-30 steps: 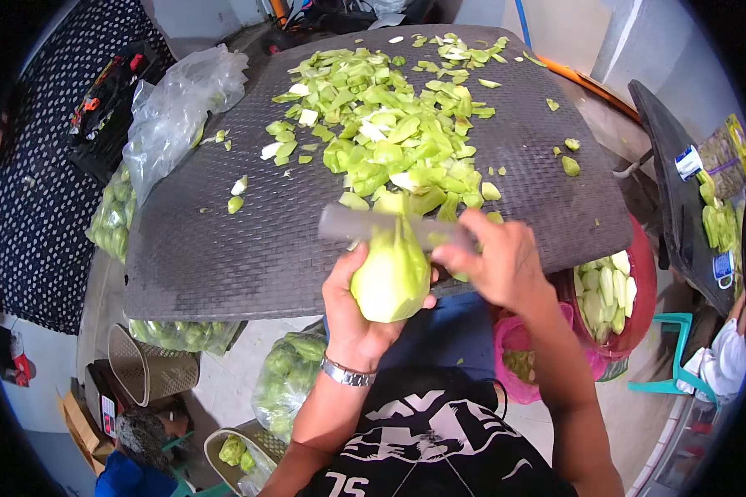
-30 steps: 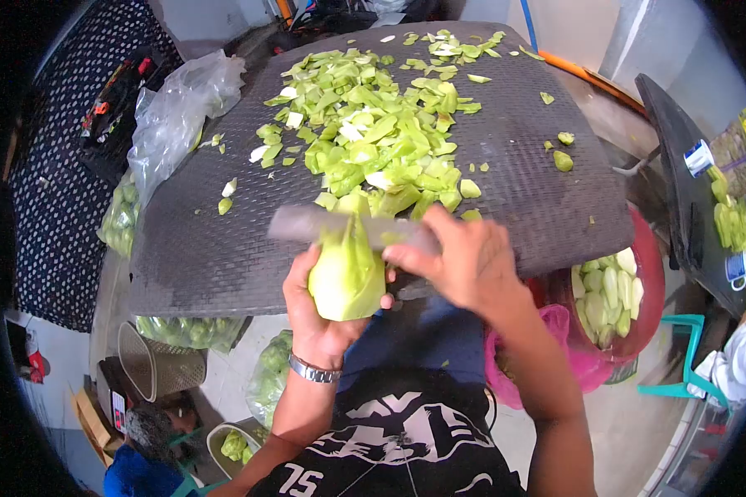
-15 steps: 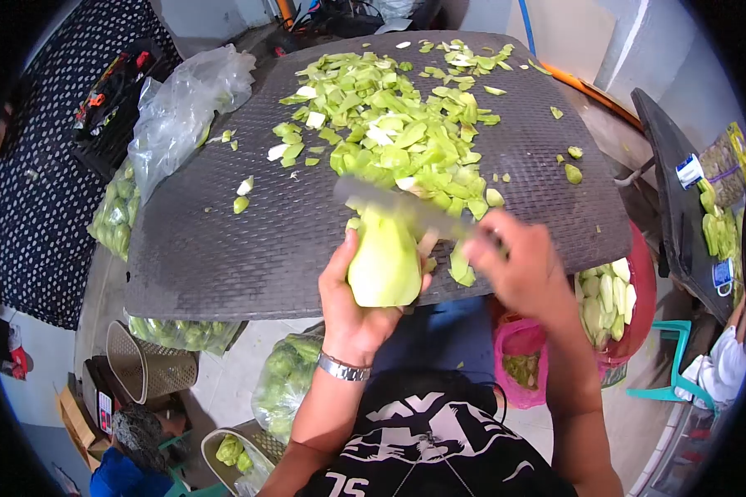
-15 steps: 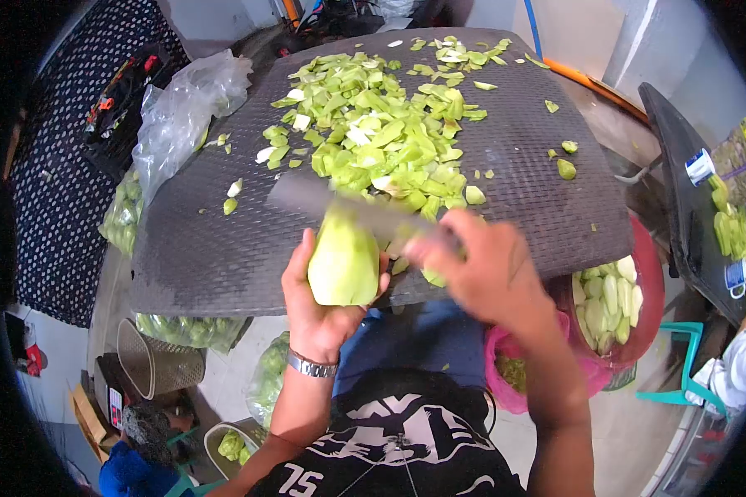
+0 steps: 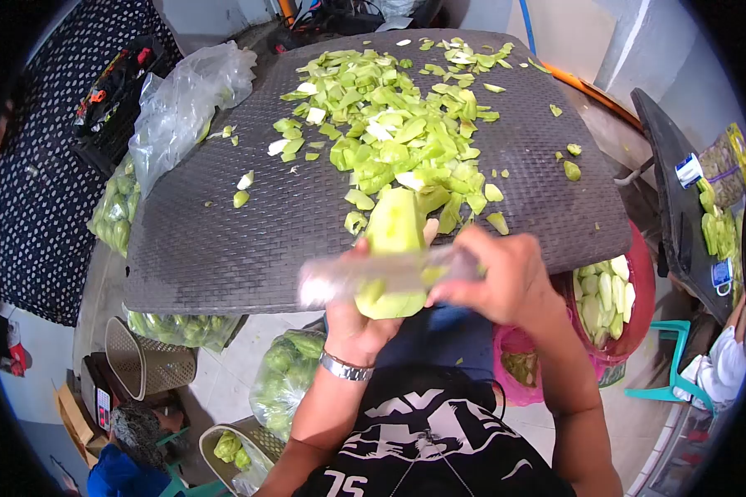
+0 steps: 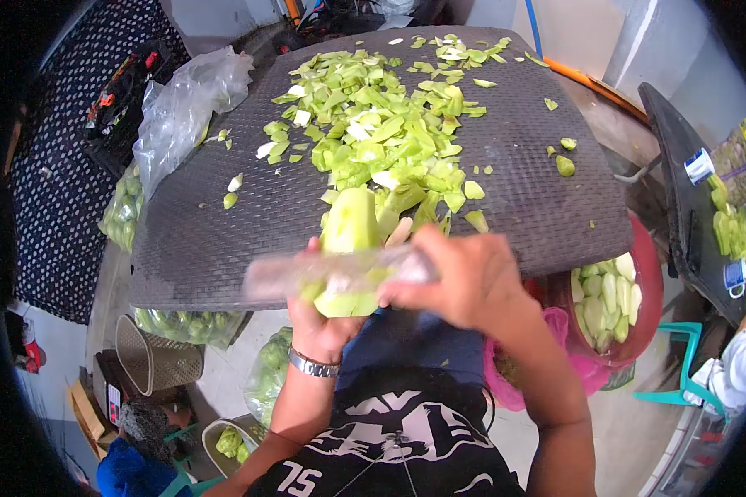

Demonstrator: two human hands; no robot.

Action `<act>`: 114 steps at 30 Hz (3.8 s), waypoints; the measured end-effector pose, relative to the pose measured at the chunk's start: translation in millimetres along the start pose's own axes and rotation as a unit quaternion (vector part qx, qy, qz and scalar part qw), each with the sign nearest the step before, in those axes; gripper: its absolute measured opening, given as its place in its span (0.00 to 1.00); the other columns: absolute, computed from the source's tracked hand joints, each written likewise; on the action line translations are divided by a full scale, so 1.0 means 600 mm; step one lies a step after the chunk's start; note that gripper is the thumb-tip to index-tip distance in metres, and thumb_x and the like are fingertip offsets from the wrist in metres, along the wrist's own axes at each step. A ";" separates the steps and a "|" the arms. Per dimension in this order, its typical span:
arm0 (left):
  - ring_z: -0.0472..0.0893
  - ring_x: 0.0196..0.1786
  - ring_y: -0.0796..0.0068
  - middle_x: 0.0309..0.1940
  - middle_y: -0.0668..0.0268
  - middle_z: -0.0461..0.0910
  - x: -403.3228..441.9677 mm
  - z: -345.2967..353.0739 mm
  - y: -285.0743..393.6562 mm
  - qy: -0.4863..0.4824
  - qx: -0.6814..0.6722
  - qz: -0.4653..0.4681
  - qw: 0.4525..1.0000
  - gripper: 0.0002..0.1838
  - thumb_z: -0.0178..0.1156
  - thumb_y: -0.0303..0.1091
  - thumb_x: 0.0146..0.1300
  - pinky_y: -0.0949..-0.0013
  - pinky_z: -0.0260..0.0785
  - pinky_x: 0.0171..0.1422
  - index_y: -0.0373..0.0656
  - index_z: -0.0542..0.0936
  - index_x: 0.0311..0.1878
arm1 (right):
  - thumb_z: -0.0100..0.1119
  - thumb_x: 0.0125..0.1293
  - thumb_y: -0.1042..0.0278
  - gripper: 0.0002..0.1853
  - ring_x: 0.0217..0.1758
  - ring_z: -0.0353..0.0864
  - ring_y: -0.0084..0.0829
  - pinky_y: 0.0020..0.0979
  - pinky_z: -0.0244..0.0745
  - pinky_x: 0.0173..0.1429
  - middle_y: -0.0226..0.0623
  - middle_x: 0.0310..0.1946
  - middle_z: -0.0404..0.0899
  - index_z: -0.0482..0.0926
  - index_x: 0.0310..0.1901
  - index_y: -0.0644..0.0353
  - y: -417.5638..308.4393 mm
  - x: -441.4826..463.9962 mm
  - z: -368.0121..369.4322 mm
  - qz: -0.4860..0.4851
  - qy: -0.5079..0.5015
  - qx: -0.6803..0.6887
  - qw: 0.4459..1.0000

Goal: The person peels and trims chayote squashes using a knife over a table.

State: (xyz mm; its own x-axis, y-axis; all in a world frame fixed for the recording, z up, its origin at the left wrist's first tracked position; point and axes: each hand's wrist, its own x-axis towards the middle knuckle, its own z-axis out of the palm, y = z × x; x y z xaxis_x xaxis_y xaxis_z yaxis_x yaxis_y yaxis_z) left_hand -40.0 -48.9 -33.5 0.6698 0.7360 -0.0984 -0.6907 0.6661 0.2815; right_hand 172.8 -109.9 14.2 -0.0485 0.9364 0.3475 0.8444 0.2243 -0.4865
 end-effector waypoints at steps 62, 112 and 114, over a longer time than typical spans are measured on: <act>0.87 0.52 0.56 0.50 0.53 0.86 0.136 0.034 0.067 0.059 -0.010 0.060 0.996 0.25 0.56 0.54 0.79 0.53 0.82 0.59 0.41 0.80 0.62 | 0.39 0.87 0.40 0.29 0.20 0.63 0.15 0.23 0.58 0.26 0.22 0.20 0.67 0.77 0.55 0.63 -0.064 0.035 -0.028 0.074 0.221 0.499 0.835; 0.88 0.50 0.44 0.47 0.55 0.86 0.053 0.036 0.004 0.054 0.043 0.150 0.986 0.26 0.51 0.57 0.80 0.44 0.83 0.57 0.41 0.79 0.57 | 0.51 0.75 0.25 0.49 0.58 0.86 0.58 0.45 0.79 0.60 0.61 0.55 0.83 0.61 0.75 0.68 -0.081 -0.045 0.101 0.096 0.029 0.357 0.929; 0.88 0.50 0.44 0.47 0.55 0.86 0.050 0.032 -0.001 0.060 0.056 0.156 0.984 0.26 0.51 0.56 0.81 0.44 0.83 0.57 0.40 0.79 0.57 | 0.51 0.75 0.25 0.48 0.58 0.86 0.58 0.45 0.79 0.60 0.60 0.53 0.83 0.62 0.74 0.68 -0.081 -0.045 0.100 0.096 0.026 0.354 0.930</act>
State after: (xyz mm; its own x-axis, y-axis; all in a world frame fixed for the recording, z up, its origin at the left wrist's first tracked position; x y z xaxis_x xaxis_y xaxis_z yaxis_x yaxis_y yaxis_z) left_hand -14.3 -29.5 -18.1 0.3884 0.9160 -0.1002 -0.8187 0.3929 0.4188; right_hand 101.3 -129.7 -19.7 0.1078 0.9674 0.2290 0.2705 0.1931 -0.9432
